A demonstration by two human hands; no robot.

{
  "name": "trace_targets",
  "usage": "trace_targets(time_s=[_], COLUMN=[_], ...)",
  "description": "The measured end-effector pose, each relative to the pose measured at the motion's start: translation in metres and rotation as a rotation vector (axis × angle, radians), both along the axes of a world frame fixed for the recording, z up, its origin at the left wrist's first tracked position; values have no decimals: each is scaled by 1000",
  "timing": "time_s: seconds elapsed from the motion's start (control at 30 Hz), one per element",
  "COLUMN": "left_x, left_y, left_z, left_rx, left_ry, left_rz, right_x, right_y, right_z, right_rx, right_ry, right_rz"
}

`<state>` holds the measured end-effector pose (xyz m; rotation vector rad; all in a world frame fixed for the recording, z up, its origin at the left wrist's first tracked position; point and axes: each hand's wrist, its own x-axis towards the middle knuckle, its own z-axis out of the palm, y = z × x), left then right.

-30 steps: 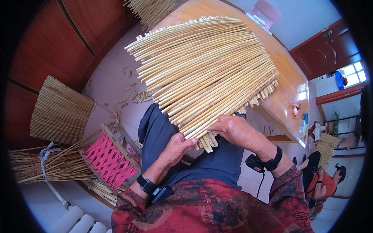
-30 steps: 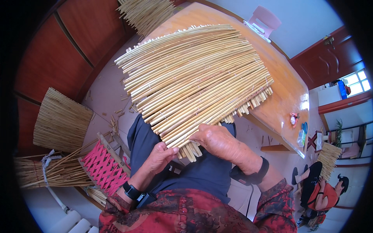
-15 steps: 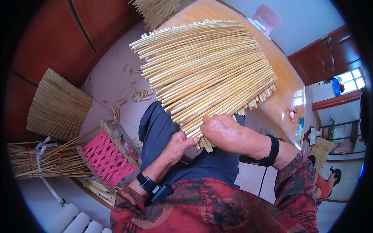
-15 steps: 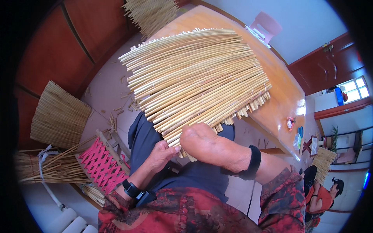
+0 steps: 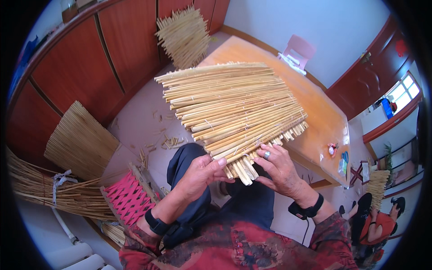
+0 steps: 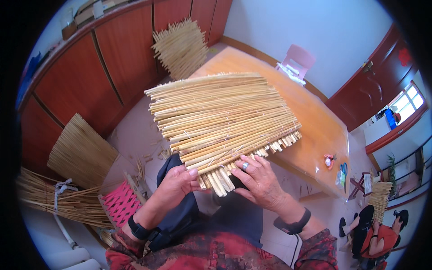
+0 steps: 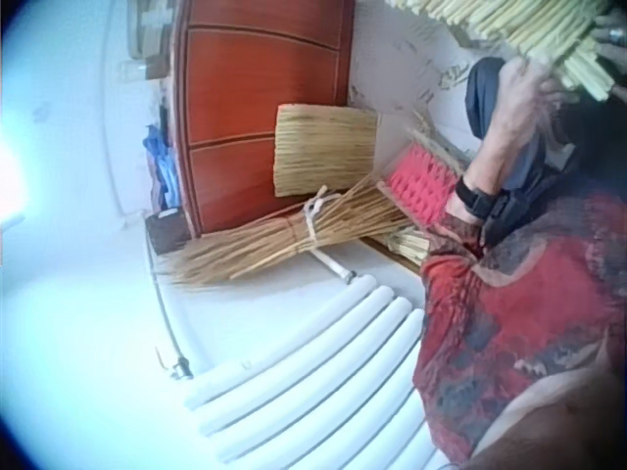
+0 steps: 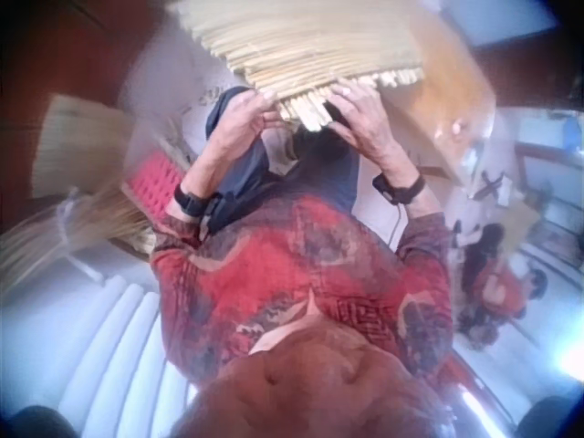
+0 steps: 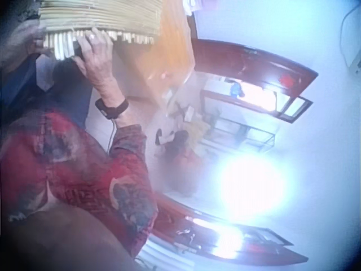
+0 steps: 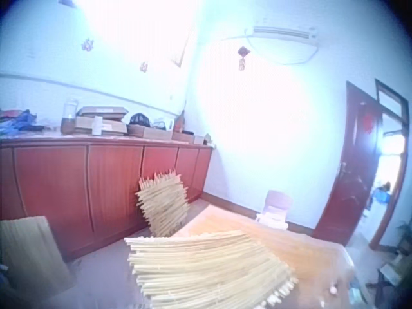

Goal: The person weaves straw reeds into a mat using string and trims the excess edges with scissors.

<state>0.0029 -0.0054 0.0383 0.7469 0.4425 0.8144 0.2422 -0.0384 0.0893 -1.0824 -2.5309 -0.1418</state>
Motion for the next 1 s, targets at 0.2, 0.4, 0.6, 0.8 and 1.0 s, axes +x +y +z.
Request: trace_targets(time_s=[0.2,0.4,0.6,0.8,1.0], left_x=[-17,-27,-33,-33,-33], left_y=[-54,-40,-69,-78,-88], left_z=[10,104,58,51,49], left_rx=[269,559,438,505,431], left_ry=[-48,-117,-13,-34,8], left_rz=[-55,181,404,390,377], right_x=[-30,-32,-31,-29,-11], right_y=[-47,-34,-53,-63,-70], right_z=[-14,107,176,204,204], right_rx=[336,463,475,559,555], right_ry=[87,289,443,641,738], right_rz=[-58,-124,-203,-200,-203])
